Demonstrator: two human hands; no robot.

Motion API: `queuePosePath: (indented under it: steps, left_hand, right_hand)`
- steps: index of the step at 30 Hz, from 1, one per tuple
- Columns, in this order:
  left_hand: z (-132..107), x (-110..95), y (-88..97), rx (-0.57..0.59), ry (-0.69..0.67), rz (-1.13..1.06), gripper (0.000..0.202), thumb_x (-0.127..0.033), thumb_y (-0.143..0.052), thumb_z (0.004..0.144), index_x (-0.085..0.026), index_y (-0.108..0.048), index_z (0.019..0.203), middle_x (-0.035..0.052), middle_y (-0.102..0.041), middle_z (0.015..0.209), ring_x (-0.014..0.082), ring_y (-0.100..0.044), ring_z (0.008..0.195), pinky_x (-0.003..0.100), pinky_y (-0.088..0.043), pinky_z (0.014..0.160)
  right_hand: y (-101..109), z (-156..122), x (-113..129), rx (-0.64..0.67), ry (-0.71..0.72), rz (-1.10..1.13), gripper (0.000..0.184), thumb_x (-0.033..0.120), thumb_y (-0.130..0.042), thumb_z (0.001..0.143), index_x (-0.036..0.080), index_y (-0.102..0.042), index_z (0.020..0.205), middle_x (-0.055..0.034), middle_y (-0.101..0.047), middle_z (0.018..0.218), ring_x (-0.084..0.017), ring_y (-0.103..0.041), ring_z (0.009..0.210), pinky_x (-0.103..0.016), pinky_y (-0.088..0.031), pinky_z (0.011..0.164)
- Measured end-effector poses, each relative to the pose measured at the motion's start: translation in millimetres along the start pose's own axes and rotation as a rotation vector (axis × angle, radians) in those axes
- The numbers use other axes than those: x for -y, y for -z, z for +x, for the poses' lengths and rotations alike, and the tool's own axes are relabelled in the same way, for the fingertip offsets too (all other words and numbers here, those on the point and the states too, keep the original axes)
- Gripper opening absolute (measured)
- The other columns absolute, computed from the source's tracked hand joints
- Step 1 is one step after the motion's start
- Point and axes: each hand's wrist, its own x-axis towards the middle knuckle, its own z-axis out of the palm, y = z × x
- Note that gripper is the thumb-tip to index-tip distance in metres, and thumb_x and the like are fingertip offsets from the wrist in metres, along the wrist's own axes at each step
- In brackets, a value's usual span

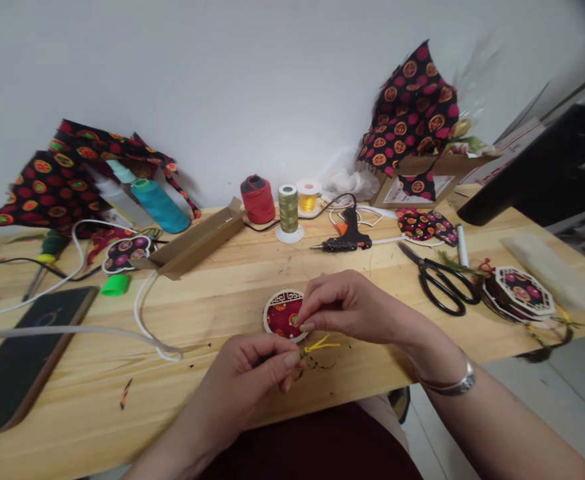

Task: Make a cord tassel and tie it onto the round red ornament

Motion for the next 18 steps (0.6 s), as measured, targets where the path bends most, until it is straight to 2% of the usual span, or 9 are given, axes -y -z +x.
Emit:
queuePosePath:
  steps: [3,6,10,12,15,18]
  left_hand:
    - [2.0,1.8,0.3,-0.082,0.051,-0.083,0.021,-0.033,-0.068,0.072,-0.017,-0.069,0.058,-0.0045,-0.051,0.046,0.0077,-0.033,0.045,0.021,-0.022,0.045]
    - [4.1,3.5,1.9,-0.162,0.077,-0.194,0.019,-0.035,-0.072,0.069,-0.016,-0.072,0.063,-0.0043,-0.052,0.047,0.0066,-0.033,0.045,0.02,-0.02,0.043]
    - [6.4,3.8,3.1,-0.165,0.091,-0.349,0.019,-0.032,-0.073,0.069,-0.015,-0.071,0.06,-0.0051,-0.049,0.046,0.0048,-0.029,0.043,0.019,-0.019,0.041]
    - [7.2,3.5,2.9,-0.151,0.101,-0.405,0.019,-0.03,-0.074,0.068,-0.014,-0.07,0.059,-0.005,-0.049,0.047,0.0042,-0.027,0.042,0.018,-0.018,0.041]
    - [7.2,3.0,1.8,-0.113,0.12,-0.47,0.016,-0.028,-0.076,0.066,-0.013,-0.071,0.06,-0.0043,-0.05,0.047,0.004,-0.029,0.043,0.018,-0.018,0.042]
    - [6.3,2.0,0.3,-0.056,0.162,-0.518,0.014,-0.026,-0.077,0.063,-0.014,-0.072,0.061,-0.0041,-0.05,0.045,0.0044,-0.031,0.043,0.018,-0.018,0.042]
  right_hand:
    - [-3.0,-10.4,3.4,-0.092,-0.029,-0.074,0.013,0.008,-0.063,0.079,0.014,-0.071,0.087,-0.0012,-0.065,0.076,-0.01,-0.058,0.069,-0.021,-0.045,0.063]
    - [-10.0,-23.5,7.7,-0.216,-0.078,-0.157,0.022,0.009,-0.061,0.08,0.02,-0.069,0.098,0.001,-0.062,0.077,-0.009,-0.052,0.065,-0.021,-0.041,0.058]
    - [-23.8,-36.2,6.0,-0.306,-0.176,-0.075,0.032,0.013,-0.057,0.082,0.023,-0.063,0.111,0.0018,-0.059,0.076,-0.009,-0.048,0.063,-0.021,-0.039,0.055]
    - [-29.4,-37.9,1.3,-0.338,-0.239,0.055,0.028,0.018,-0.057,0.083,0.021,-0.063,0.11,0.0004,-0.061,0.077,-0.01,-0.052,0.065,-0.022,-0.042,0.057]
    - [-33.7,-34.7,-7.2,-0.377,-0.311,0.241,0.022,0.024,-0.058,0.082,0.018,-0.066,0.103,-0.0032,-0.068,0.086,-0.013,-0.059,0.075,-0.026,-0.047,0.069]
    - [-33.8,-28.5,-13.6,-0.441,-0.338,0.305,0.014,0.024,-0.064,0.076,0.019,-0.07,0.089,-0.003,-0.071,0.085,-0.014,-0.062,0.078,-0.029,-0.049,0.075]
